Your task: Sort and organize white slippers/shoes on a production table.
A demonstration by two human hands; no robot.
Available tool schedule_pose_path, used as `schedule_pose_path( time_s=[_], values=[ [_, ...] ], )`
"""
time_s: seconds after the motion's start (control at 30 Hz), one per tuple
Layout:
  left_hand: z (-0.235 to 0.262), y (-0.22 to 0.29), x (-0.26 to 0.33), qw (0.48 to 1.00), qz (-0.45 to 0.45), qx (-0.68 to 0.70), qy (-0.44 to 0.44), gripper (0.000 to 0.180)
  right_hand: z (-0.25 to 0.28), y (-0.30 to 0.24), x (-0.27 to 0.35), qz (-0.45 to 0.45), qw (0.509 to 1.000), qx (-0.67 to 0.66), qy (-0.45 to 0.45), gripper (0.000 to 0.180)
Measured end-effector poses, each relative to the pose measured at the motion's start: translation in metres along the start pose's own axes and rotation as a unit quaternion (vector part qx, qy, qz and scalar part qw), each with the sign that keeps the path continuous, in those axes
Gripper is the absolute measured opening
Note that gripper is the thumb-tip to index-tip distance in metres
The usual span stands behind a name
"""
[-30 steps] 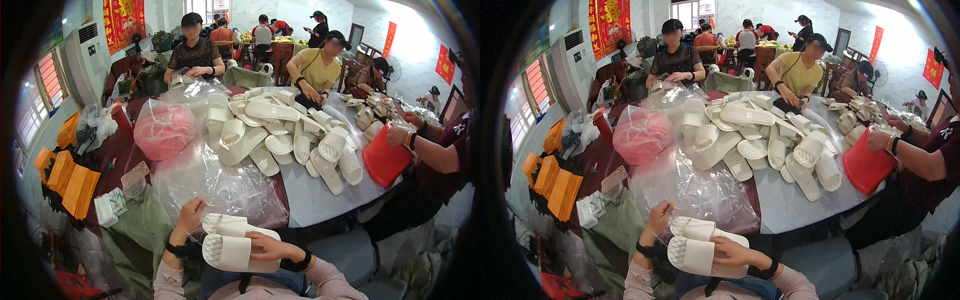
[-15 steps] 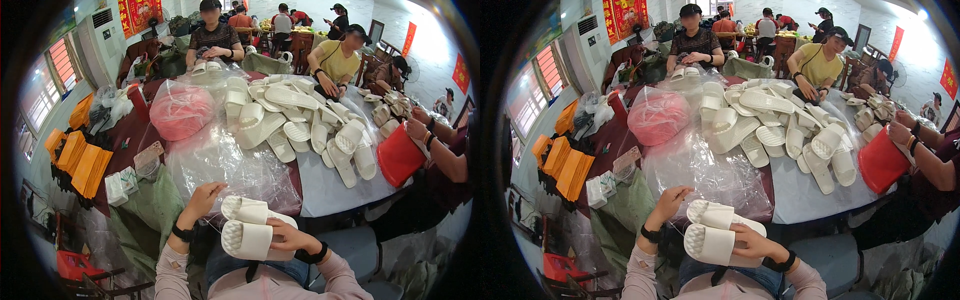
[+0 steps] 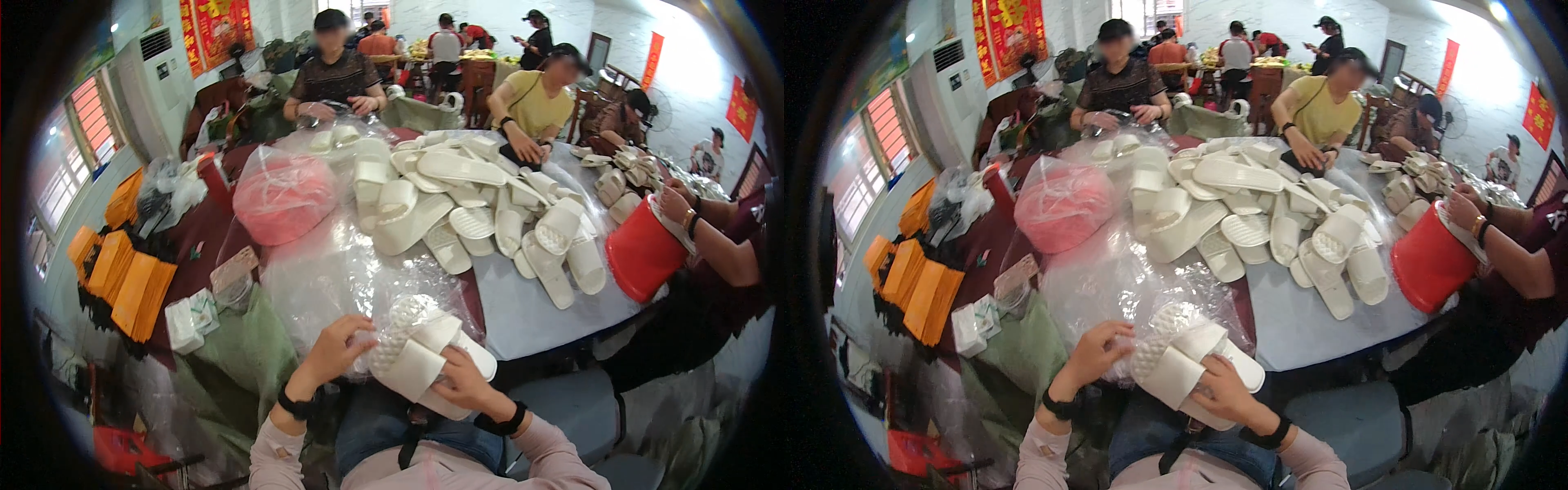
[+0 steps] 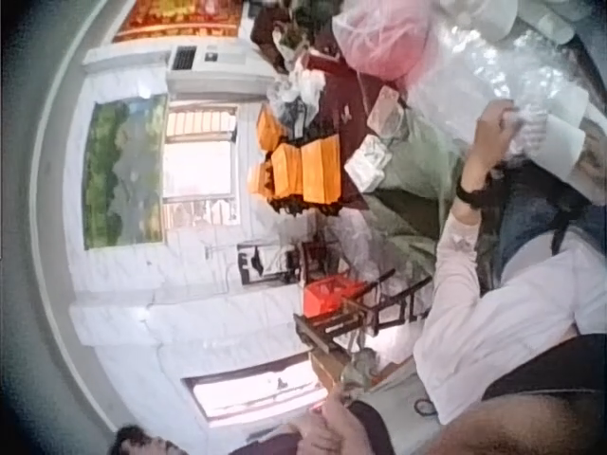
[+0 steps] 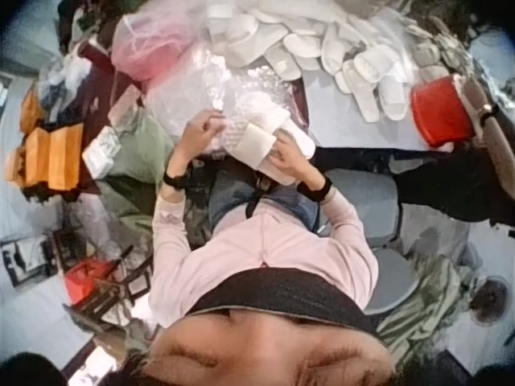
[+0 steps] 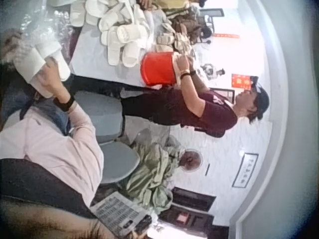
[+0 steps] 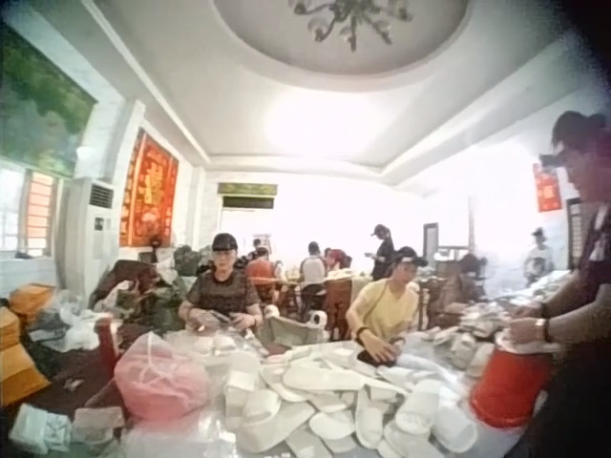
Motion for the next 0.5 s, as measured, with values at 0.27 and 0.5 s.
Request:
schedule_pose_path(
  time_s=[0.27,0.5],
  values=[
    [-0.044,0.051,0.014,0.968,-0.137,-0.208,0.025,0.027,-0.019,-0.024,-0.006,0.039,0.991,0.124,0.038,0.037],
    [-0.059,0.08,0.015,0.928,-0.182,-0.31,0.1,0.036,-0.021,-0.011,-0.01,-0.027,0.985,0.151,0.082,0.037]
  ],
)
Point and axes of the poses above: each hand's wrist, its own x-axis away from the middle knuckle, its own z-axis out of the back of the hand, y = z × x, the point moved 9 cm from there along -x, towards the middle knuckle, and after that the axes turned 1 degree about z, right-handed, at the moved point
